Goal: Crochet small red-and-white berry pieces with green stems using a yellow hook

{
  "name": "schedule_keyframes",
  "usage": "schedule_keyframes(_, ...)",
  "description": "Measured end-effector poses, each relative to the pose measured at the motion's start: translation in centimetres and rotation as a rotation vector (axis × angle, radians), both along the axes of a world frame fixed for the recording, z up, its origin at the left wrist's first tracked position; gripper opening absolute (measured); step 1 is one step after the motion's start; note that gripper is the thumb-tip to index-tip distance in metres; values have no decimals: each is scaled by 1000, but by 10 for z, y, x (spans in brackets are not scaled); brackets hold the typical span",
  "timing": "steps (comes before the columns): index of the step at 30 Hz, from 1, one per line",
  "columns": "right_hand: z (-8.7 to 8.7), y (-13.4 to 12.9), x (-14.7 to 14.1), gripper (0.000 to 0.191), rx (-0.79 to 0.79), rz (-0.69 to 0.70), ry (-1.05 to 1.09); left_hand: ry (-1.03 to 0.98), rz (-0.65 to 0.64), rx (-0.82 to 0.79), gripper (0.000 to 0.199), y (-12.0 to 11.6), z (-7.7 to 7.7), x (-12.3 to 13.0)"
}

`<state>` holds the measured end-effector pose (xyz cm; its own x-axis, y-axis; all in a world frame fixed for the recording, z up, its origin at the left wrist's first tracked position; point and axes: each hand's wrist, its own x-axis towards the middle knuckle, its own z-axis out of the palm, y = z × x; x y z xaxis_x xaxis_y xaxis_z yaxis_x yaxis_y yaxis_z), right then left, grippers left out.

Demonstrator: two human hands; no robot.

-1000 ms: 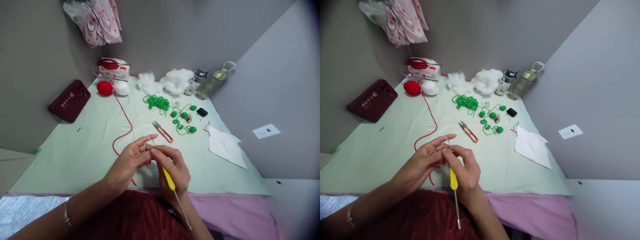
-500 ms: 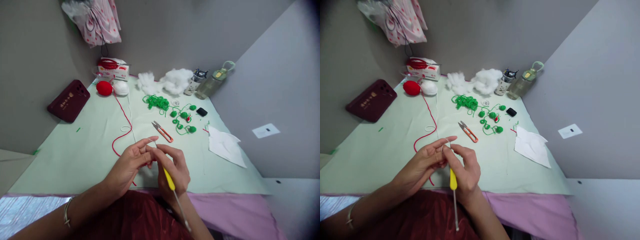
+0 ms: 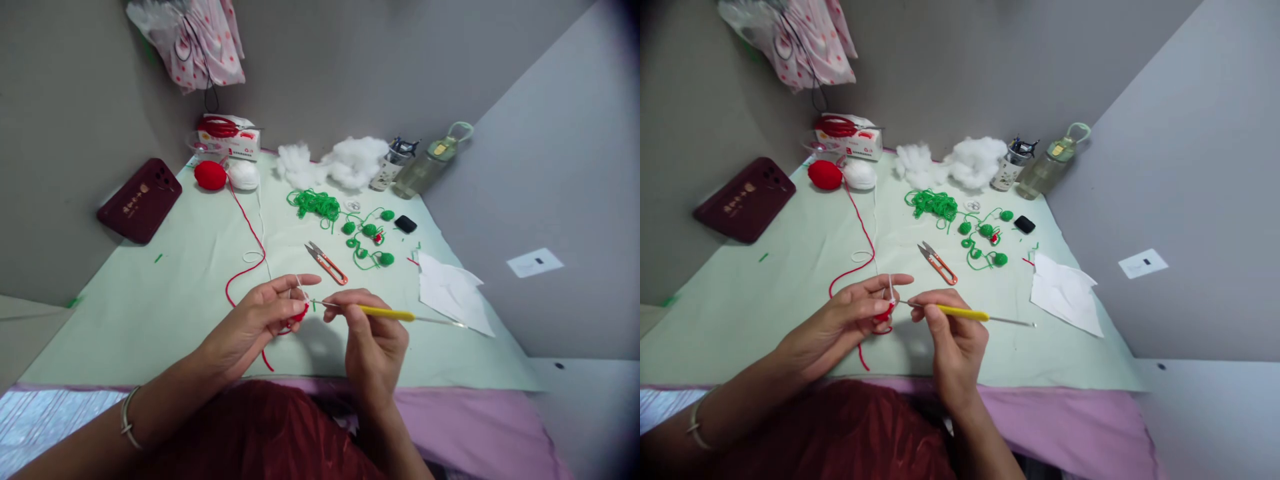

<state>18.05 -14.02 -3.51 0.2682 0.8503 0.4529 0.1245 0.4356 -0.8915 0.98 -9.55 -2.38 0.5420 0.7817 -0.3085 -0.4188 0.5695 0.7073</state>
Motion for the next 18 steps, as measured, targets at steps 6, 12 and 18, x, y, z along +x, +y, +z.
schedule_keyframes(6,-1,6,6,15,-60,58,205,16,-24,13,32,1,0,0)
schedule_keyframes(12,2,7,5,16,-104,112,307,41,-12,51,30,-1,0,0)
schedule_keyframes(18,-4,3,-5,13,-197,173,336,92,15,120,33,-3,-2,5)
